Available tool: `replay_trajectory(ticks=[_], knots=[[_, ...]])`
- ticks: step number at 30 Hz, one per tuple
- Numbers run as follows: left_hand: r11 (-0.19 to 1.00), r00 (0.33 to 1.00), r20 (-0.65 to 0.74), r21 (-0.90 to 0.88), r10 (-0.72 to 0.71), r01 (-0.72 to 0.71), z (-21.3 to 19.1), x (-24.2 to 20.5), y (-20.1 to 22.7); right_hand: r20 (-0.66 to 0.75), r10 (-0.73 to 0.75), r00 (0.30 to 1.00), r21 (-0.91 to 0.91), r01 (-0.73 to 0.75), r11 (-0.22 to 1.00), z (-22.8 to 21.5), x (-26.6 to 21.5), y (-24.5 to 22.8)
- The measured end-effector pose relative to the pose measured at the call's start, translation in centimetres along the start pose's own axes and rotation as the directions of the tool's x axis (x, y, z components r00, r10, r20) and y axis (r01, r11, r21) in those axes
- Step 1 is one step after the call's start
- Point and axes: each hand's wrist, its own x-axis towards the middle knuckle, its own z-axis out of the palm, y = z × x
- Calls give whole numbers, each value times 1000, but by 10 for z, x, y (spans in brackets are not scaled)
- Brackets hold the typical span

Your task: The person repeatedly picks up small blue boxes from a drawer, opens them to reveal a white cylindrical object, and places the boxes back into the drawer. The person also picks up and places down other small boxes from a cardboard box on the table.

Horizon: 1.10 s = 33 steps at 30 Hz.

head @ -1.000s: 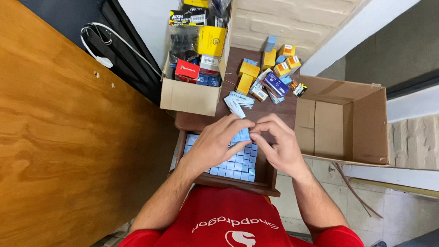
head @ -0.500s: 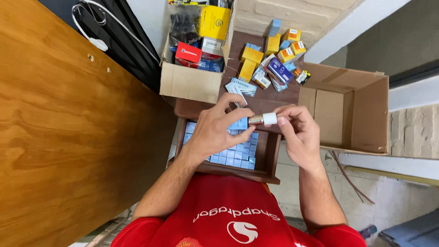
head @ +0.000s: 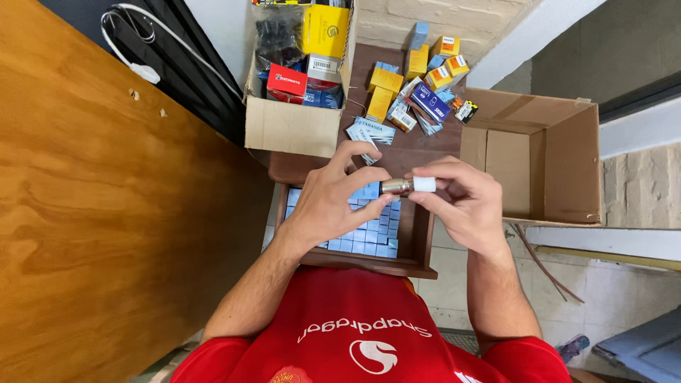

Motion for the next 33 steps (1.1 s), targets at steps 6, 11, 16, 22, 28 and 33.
replay_trajectory(ticks=[6, 11, 16, 22, 28, 33], knots=[[997, 999, 38, -82, -7, 10, -1, 1, -9, -73, -7, 997, 60, 11, 998, 4, -7, -2], [989, 999, 41, -145, -2, 8, -1, 0, -14, -206, 2, 979, 39, 6, 999, -8, -22, 14], [986, 998, 56, -166, -4, 13, 0, 0, -12, -215, -17, 976, 50, 28, 998, 2, -20, -2], [979, 998, 62, -201, -30, 42, 4, 1, -7, -215, -21, 976, 54, 33, 998, 13, -22, -2], [988, 1000, -1, -156, -1, 1, 14, 1, -8, -223, 5, 975, 38, 3, 999, 11, -22, -1], [993, 1000, -29, -119, 7, -11, 16, 2, -5, -217, -12, 976, 23, 17, 1000, 11, -24, 3]])
